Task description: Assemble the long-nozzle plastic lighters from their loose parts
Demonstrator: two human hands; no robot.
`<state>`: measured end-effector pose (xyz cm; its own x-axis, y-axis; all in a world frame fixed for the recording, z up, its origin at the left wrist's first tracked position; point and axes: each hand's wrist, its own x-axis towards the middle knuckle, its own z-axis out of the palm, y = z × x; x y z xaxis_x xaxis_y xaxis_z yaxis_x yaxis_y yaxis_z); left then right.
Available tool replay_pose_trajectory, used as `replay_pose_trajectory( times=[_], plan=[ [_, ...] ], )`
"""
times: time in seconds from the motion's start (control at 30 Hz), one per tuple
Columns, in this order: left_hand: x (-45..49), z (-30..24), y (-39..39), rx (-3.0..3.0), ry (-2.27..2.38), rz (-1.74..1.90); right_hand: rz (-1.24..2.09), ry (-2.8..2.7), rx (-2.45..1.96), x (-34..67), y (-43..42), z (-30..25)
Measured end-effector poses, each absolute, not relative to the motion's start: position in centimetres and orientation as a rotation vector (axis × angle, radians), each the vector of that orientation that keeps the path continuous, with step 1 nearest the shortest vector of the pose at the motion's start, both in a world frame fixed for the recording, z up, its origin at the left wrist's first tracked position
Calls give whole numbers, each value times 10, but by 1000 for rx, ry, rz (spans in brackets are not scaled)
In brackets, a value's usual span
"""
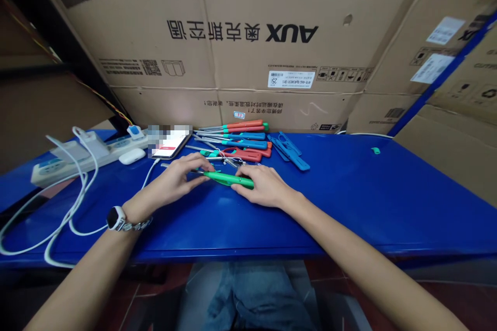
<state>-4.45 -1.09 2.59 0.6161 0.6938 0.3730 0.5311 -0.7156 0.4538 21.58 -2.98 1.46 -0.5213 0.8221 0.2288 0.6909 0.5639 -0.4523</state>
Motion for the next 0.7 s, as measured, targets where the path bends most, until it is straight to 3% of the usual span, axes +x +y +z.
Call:
replay_pose_trajectory(
  times=[0.3,0.53,0.7],
  plan=[
    [-39,24,-13,2693,1070,801,414,-2348,-1264,213,-34,15],
    [-36,32,-14,2552,1433,1583,762,-1943,-1267,206,-27,6],
    [-35,24,-5,2162,1284,1306,1165,-1745,-1144,206,-24,5]
  ],
)
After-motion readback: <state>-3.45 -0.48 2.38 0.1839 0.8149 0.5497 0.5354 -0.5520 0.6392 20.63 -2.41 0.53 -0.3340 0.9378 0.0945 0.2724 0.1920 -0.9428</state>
